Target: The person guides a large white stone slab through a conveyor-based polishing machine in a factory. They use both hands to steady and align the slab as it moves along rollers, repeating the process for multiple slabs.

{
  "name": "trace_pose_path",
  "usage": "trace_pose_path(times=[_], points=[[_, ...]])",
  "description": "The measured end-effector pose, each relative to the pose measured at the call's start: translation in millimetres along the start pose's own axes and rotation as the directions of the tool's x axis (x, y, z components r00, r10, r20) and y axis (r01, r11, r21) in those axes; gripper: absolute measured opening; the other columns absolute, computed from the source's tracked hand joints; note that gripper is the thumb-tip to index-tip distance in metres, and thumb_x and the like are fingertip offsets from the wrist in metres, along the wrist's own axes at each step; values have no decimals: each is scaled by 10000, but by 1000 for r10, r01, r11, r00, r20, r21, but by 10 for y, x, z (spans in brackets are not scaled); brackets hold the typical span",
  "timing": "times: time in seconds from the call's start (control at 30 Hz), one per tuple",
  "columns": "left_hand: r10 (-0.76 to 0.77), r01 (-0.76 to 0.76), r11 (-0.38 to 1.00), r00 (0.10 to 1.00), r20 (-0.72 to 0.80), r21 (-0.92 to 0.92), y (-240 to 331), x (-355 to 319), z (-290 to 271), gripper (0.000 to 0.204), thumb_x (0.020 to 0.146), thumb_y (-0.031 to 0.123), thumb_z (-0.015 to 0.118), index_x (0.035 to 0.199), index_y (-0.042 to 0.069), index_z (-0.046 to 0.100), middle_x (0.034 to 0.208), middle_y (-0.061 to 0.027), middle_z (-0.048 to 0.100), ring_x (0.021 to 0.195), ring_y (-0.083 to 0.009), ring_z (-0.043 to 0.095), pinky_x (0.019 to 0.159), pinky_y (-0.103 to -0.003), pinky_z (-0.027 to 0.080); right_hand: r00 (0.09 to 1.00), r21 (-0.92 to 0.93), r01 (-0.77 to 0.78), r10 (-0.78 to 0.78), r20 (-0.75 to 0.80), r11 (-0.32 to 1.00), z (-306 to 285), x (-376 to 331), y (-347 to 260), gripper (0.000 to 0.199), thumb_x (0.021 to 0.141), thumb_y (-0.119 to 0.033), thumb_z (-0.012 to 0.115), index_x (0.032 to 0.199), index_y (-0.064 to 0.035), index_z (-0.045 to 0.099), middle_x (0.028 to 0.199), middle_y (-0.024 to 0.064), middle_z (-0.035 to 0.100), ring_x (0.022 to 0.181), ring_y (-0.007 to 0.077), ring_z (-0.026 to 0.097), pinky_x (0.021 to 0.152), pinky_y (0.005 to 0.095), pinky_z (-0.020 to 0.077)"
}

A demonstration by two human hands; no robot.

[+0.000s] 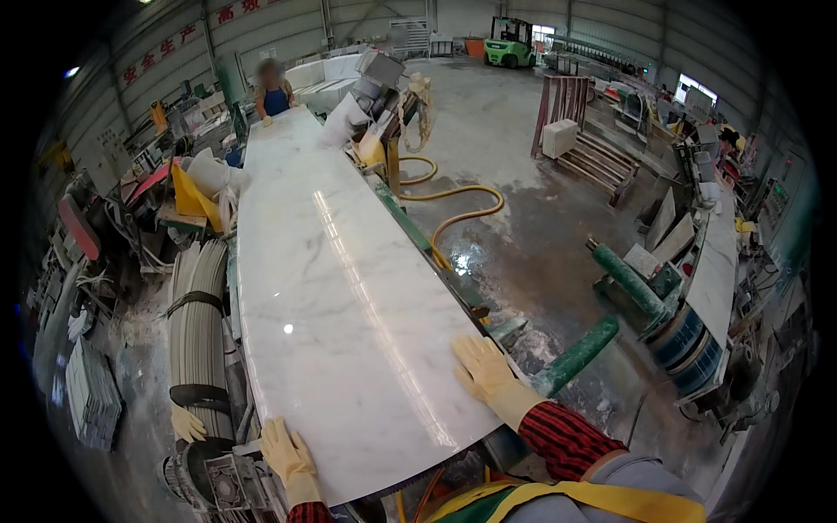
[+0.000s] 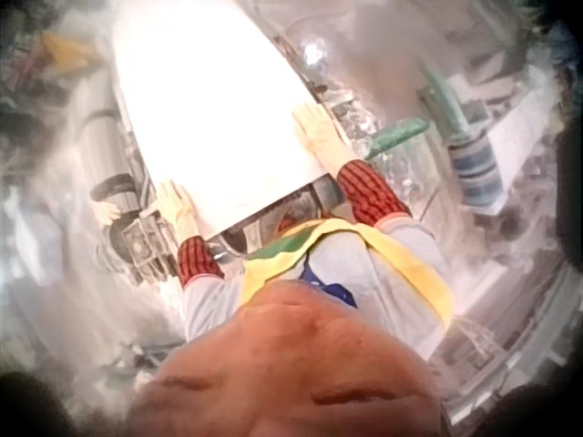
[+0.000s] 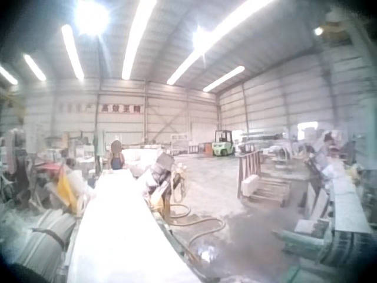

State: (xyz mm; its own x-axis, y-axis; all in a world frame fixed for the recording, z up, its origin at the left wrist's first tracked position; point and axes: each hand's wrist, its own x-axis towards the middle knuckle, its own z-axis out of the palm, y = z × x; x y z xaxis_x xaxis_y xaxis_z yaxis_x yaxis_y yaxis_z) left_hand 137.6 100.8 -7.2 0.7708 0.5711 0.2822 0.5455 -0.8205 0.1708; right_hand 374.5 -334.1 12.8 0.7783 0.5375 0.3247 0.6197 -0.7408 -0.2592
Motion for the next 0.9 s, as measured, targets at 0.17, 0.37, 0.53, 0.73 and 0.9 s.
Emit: trace_pose_path(times=[0.17, 0.37, 0.53, 0.73, 0.9], points=[[-50, 50, 998, 999, 5, 30, 10, -61, -1, 504, 1036, 248, 619, 1522, 131, 552, 1632, -181, 489, 1522, -382, 422, 1225, -611, 298, 999, 29, 25, -26, 39, 999, -291, -498, -125, 526, 1033, -338, 564, 1474, -53, 576, 1535, 197, 560, 1453, 370, 473, 1241, 550, 309], [-86, 84, 996, 995, 59, 44, 95, -84, -81, 501, 1066, 292, 565, 1547, 159, 523, 1666, -140, 454, 1548, -358, 390, 1200, -666, 301, 999, 12, 26, -25, -35, 1000, -437, -922, -186, 484, 996, -297, 604, 1413, -52, 603, 1456, 175, 602, 1344, 364, 532, 1129, 521, 392], [-133, 127, 990, 987, 95, 58, 226, -209, -188, 509, 1080, 320, 523, 1557, 142, 508, 1661, -138, 456, 1546, -366, 389, 1201, -673, 300, 998, -7, 44, -44, -45, 999, -477, -1113, -167, 424, 966, -263, 615, 1333, -52, 616, 1382, 165, 618, 1260, 364, 557, 1017, 490, 430], [-105, 98, 991, 992, 72, 92, 92, -633, -194, 514, 1076, 337, 527, 1553, 147, 515, 1660, -148, 457, 1545, -374, 391, 1197, -668, 315, 996, 15, 38, -37, -78, 999, -509, -1147, -258, 376, 949, -247, 606, 1277, -63, 612, 1308, 164, 629, 1209, 367, 565, 976, 486, 430], [-40, 37, 998, 998, 53, 59, -48, -925, -197, 537, 1056, 347, 556, 1554, 147, 525, 1645, -177, 475, 1519, -394, 426, 1201, -623, 341, 996, 5, 27, -26, -91, 1000, -458, -1196, -209, 381, 942, -240, 621, 1285, -75, 623, 1328, 153, 635, 1242, 363, 570, 993, 499, 433]])
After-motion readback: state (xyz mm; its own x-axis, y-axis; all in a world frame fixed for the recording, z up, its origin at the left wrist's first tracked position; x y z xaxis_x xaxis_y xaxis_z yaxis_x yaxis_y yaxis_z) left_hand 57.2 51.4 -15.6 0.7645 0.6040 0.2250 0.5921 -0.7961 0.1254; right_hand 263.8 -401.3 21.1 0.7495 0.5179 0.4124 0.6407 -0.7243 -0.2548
